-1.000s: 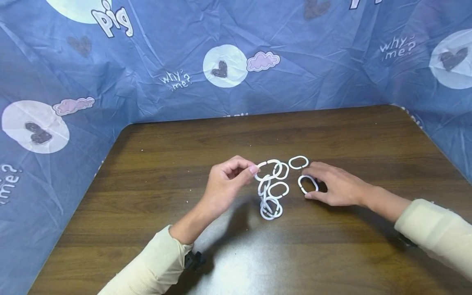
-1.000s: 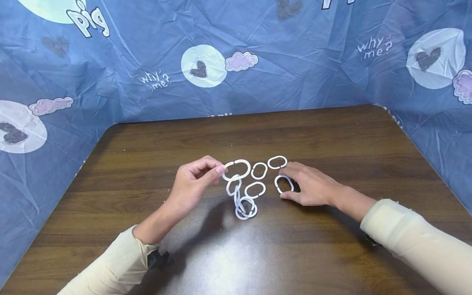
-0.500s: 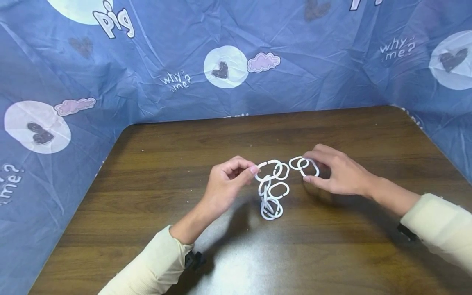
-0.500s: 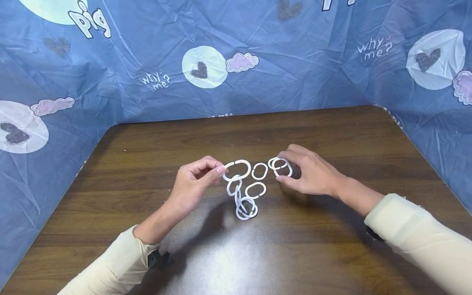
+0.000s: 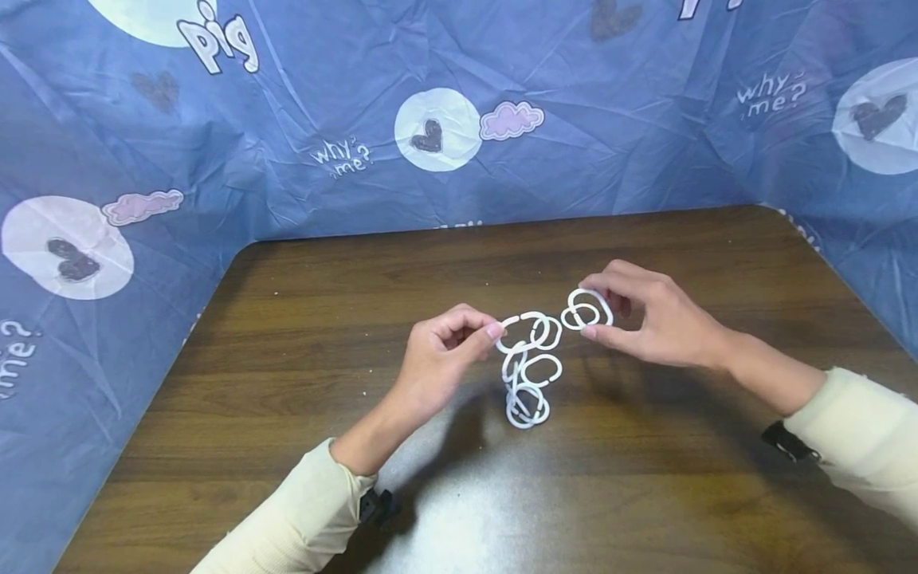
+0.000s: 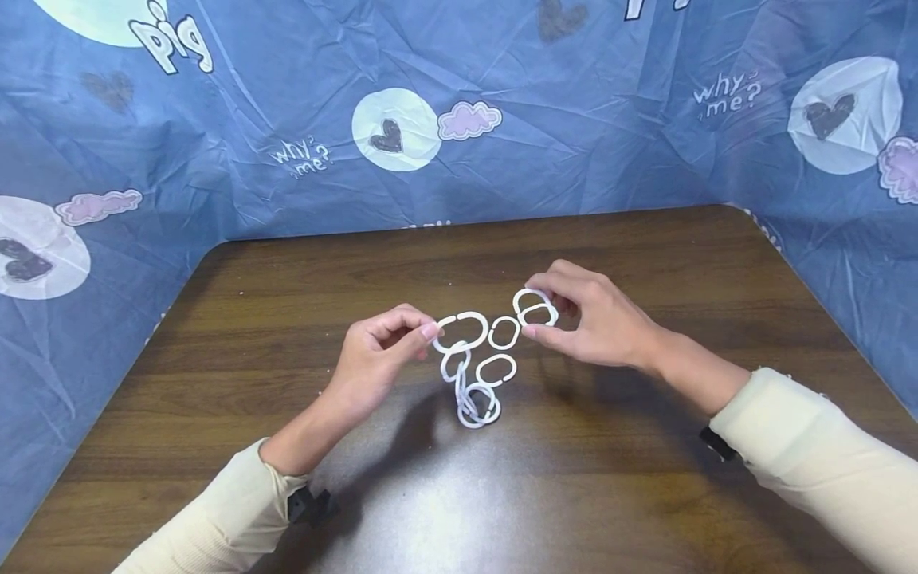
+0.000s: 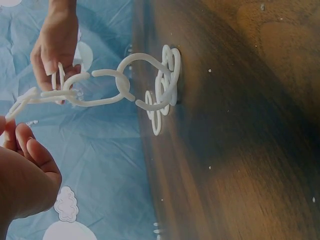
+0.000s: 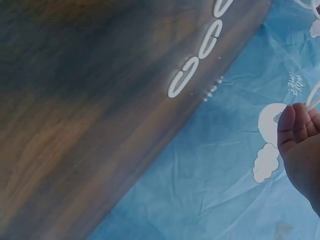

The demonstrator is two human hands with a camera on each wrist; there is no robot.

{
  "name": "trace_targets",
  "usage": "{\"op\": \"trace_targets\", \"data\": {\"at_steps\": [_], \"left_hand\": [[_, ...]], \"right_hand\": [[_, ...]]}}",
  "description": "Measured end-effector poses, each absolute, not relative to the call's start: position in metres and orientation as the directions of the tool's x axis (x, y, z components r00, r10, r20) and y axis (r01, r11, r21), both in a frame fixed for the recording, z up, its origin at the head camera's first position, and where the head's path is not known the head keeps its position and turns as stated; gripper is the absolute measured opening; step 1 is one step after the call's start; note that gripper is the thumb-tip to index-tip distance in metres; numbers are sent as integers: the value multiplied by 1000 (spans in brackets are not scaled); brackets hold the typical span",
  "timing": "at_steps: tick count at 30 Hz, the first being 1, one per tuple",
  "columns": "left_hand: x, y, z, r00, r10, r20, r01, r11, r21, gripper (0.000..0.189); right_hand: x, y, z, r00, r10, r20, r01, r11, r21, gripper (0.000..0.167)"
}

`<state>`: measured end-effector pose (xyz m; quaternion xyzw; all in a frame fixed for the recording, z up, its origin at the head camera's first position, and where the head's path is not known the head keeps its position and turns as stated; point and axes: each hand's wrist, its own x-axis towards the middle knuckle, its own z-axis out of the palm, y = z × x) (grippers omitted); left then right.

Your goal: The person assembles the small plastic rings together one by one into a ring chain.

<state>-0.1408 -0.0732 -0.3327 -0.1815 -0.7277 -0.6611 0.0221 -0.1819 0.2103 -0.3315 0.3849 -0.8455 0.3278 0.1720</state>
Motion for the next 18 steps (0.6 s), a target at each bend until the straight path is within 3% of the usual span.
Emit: {"op": "trace_targets", "data": {"at_steps": [18], "left_hand": [[-143,-71,-335,-934,236,268,290,65,955,10]], "right_hand": [[-181,187,-299,-513,-567,645,-859,353,-372,51]]}}
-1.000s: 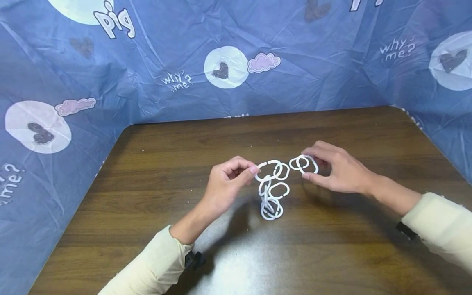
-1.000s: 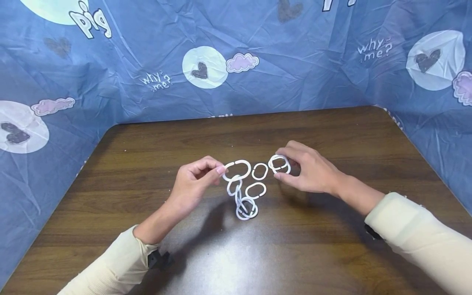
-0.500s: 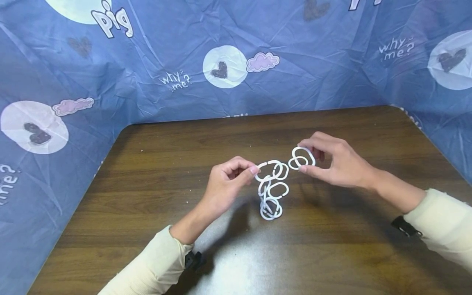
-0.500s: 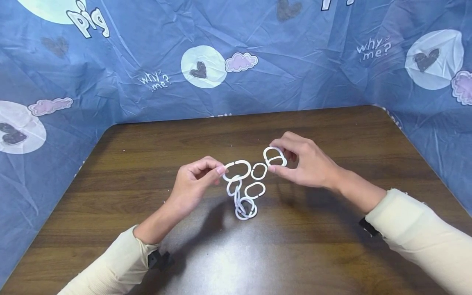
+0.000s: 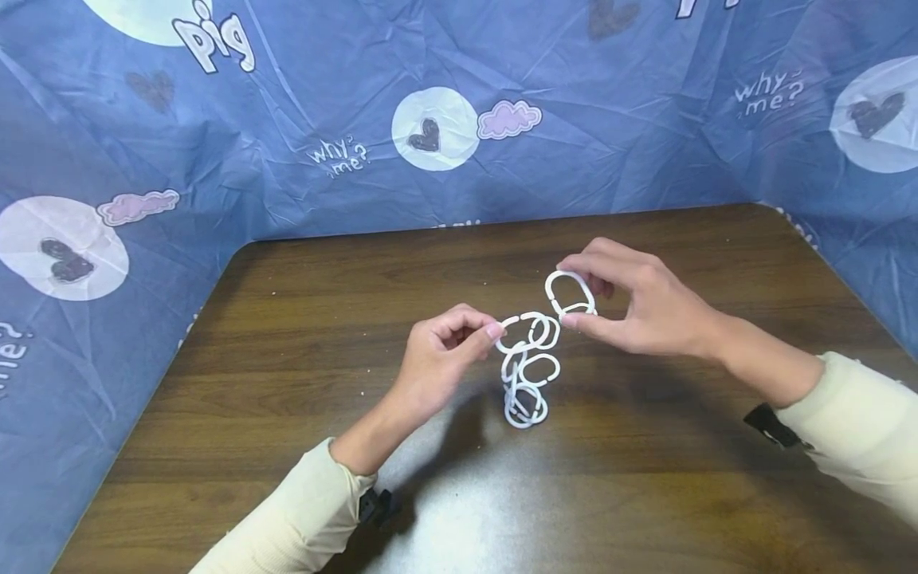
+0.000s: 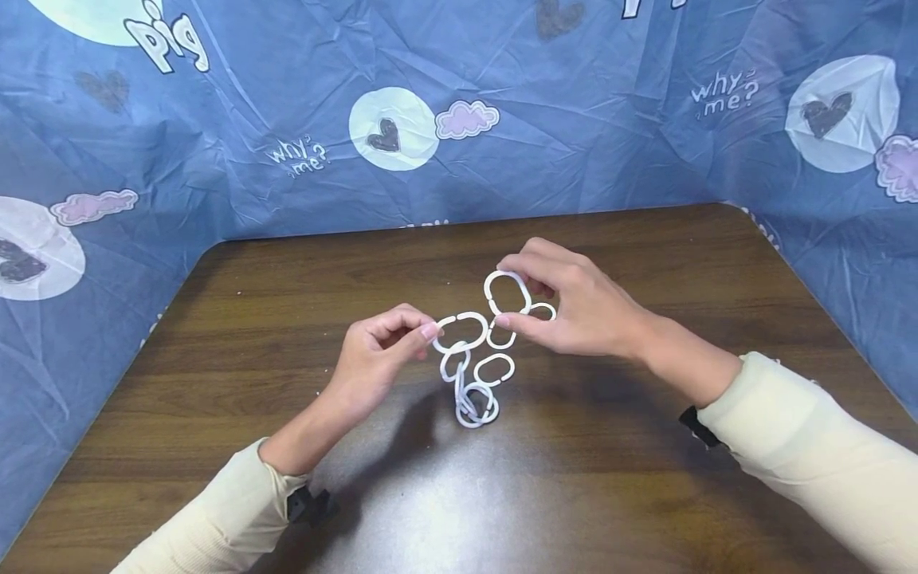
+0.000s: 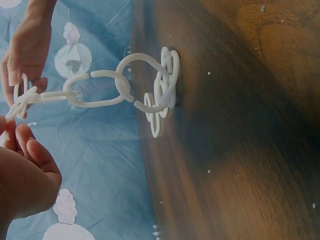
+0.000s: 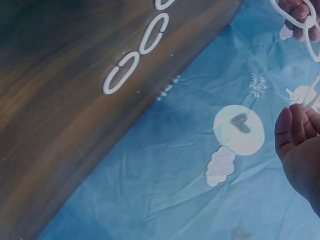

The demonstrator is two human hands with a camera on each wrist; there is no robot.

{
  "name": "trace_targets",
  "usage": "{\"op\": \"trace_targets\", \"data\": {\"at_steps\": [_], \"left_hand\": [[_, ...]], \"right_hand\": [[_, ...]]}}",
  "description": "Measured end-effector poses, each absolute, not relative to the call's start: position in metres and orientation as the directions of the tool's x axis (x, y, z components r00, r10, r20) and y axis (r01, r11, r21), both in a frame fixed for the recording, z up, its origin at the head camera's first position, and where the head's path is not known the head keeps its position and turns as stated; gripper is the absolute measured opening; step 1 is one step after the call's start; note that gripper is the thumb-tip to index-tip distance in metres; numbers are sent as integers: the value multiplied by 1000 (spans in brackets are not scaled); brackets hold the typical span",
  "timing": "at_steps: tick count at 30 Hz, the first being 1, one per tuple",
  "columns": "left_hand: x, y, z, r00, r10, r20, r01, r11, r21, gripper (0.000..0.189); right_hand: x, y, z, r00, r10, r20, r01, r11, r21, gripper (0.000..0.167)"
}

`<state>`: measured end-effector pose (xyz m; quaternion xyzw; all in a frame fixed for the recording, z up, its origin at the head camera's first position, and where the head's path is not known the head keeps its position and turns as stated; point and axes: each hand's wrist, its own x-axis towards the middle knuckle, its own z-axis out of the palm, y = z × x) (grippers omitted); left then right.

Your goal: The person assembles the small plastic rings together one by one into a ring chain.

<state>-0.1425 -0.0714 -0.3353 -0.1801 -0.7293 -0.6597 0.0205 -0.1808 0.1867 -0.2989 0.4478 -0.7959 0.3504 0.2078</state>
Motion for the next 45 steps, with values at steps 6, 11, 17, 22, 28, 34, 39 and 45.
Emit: {"op": "trace_targets", "data": {"at_steps": [6,11,17,22,28,34,39,45], "left_hand": [[-143,-70,-335,-932,239,273,295,60,954,9],[-143,-69,-335,-927,243,285,309,64,949,9],[-142,-68,-336,-919,252,303,328,60,943,9],[-142,-68,-337,-916,255,311,337,63,940,9],[-142,-70,-338,-916,259,305,337,88,937,9],[-142,-70,-340,-920,271,282,320,104,942,8],[-142,-69,-340,-912,295,284,324,94,941,9],[-142,-69,-341,-919,276,283,316,84,945,8]], "right_hand": [[-175,177,-290,-493,-595,635,-870,330,-367,50],[-170,170,-287,-496,-618,610,-868,333,-369,48],[-168,162,-288,-443,-660,606,-895,355,-269,47],[-167,160,-289,-440,-663,606,-894,389,-224,46],[-166,158,-292,-467,-664,584,-878,425,-219,46],[-166,157,-295,-457,-675,579,-880,440,-180,49],[-167,156,-299,-414,-693,590,-894,431,-121,51],[-169,161,-302,-448,-668,594,-872,474,-123,50]]}}
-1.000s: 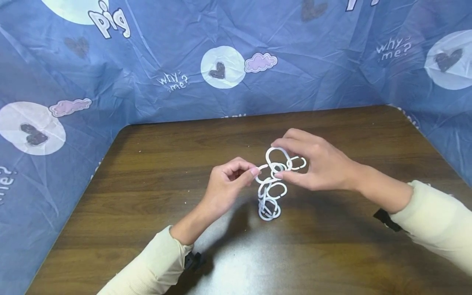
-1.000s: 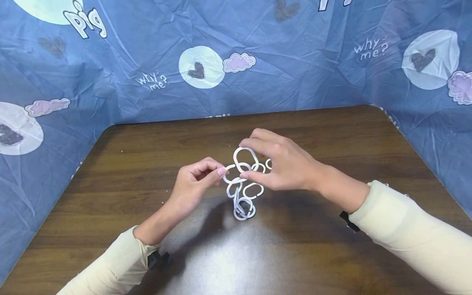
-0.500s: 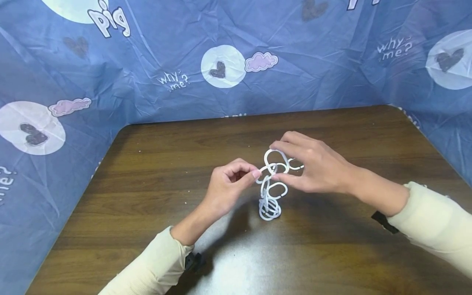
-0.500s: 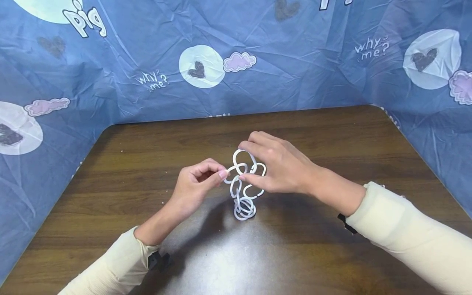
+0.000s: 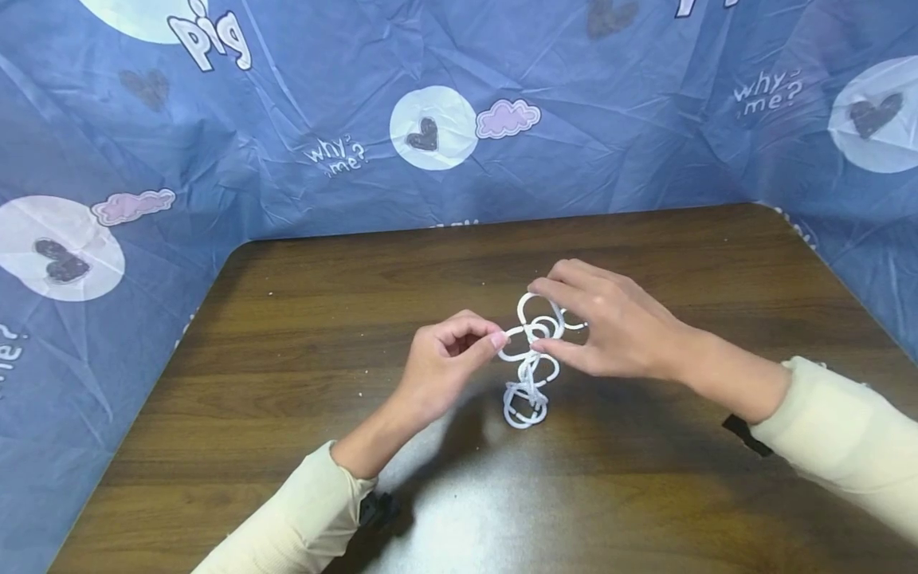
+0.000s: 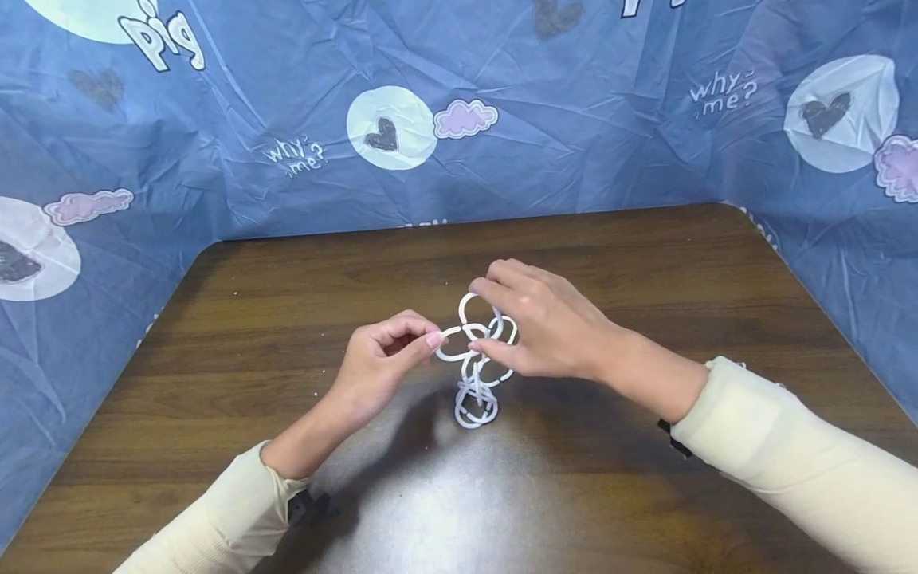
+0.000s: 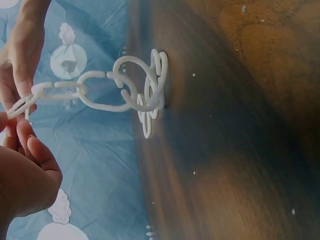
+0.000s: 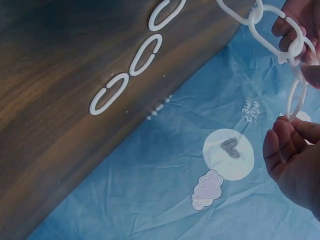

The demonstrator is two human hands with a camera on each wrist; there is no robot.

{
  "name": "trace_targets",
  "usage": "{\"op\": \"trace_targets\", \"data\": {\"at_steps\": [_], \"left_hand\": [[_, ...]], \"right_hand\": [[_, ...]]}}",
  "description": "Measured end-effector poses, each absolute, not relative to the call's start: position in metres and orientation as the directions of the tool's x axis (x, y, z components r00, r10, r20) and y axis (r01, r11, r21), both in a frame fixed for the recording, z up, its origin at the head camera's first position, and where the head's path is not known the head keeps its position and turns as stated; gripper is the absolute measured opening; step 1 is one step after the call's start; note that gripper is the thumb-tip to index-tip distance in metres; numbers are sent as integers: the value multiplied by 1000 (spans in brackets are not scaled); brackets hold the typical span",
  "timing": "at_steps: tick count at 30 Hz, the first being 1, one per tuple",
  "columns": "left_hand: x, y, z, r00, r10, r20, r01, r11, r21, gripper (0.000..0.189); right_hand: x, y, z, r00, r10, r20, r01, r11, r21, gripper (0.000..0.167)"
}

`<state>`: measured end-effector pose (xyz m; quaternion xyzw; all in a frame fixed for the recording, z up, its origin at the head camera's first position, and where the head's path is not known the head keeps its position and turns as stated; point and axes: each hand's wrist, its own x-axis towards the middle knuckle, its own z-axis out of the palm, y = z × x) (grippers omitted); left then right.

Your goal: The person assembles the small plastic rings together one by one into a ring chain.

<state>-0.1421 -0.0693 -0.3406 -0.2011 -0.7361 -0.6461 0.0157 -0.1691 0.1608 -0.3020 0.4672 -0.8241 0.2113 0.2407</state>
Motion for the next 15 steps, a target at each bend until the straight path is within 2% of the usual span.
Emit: {"op": "trace_targets", "data": {"at_steps": [3,5,11,15], "left_hand": [[-142,-70,-342,-924,273,269,302,86,949,9],[-142,-70,-343,-925,277,260,294,88,952,9],[-143,-71,-345,-927,279,250,281,77,957,11],[-144,-71,-344,-929,256,268,294,69,953,12]], "right_hand": [[-171,164,-302,-482,-625,614,-849,505,-153,50],[-172,164,-302,-481,-597,641,-846,507,-163,50],[-172,161,-301,-413,-566,713,-884,437,-166,50],[-169,158,-302,-385,-588,711,-911,366,-190,51]]}}
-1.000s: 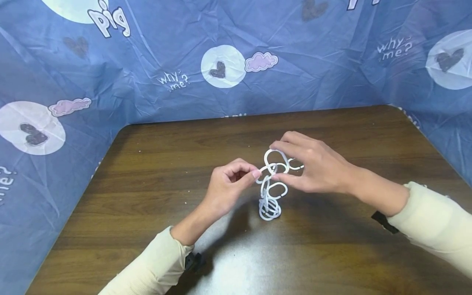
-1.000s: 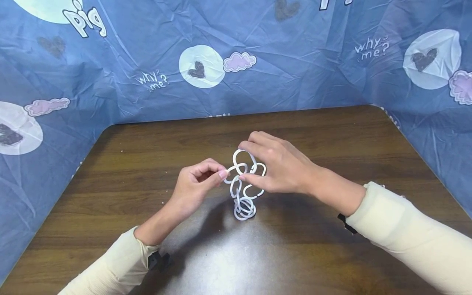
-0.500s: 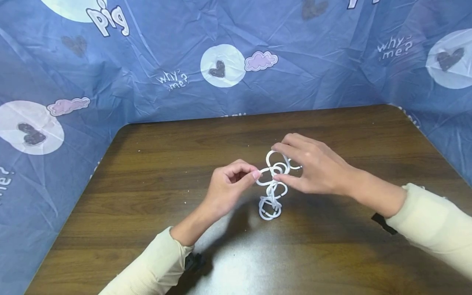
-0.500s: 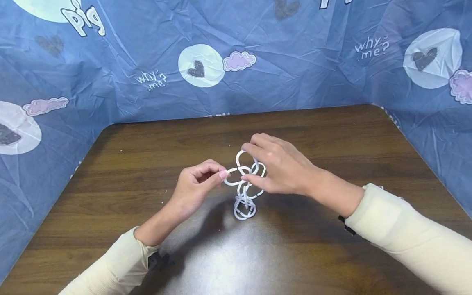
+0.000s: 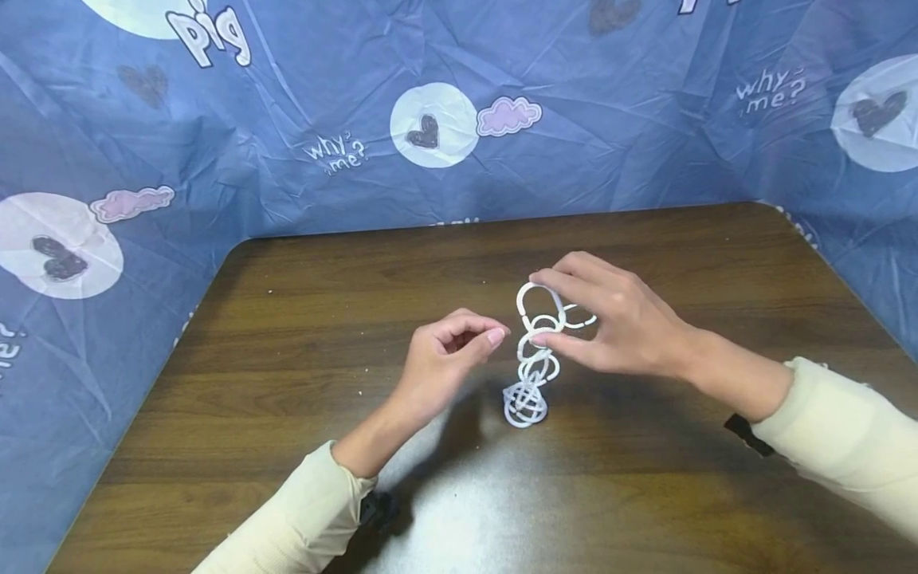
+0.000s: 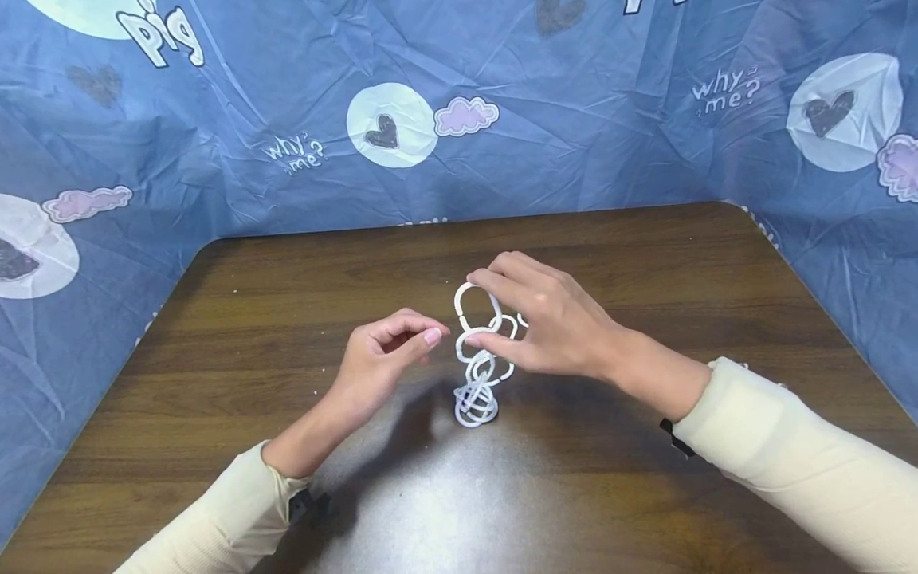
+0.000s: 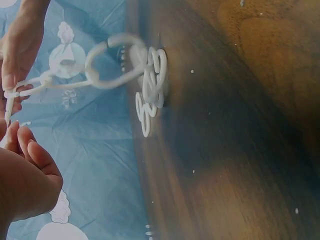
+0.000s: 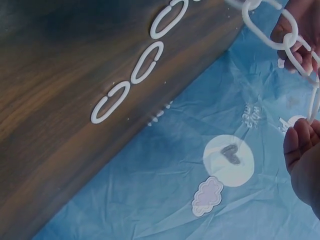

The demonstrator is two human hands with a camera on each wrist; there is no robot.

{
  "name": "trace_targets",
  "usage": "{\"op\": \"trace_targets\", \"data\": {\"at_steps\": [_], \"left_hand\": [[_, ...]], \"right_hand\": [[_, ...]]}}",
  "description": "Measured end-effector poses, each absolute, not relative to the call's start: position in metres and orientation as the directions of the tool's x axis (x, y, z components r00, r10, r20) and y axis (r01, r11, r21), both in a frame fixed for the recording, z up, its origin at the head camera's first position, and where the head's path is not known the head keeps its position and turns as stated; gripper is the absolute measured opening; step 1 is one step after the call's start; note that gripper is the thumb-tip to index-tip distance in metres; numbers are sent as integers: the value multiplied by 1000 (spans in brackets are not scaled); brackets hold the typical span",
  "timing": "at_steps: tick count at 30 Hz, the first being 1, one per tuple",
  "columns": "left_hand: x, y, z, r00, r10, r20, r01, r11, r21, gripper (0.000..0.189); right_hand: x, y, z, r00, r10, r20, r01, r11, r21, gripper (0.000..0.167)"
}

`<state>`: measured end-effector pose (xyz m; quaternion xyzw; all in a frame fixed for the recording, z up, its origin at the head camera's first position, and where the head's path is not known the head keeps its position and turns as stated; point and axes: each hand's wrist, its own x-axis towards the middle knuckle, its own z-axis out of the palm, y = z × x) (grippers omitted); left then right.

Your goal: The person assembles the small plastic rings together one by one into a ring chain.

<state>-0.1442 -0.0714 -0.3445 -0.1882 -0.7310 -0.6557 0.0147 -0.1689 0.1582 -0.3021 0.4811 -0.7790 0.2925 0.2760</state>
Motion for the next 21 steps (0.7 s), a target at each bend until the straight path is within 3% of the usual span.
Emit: {"op": "trace_targets", "data": {"at_steps": [21], "left_hand": [[-146,-69,-340,-937,268,225,254,81,964,13]], "right_hand": [[-157,152,-311,-348,-720,600,-937,274,-216,54]]}}
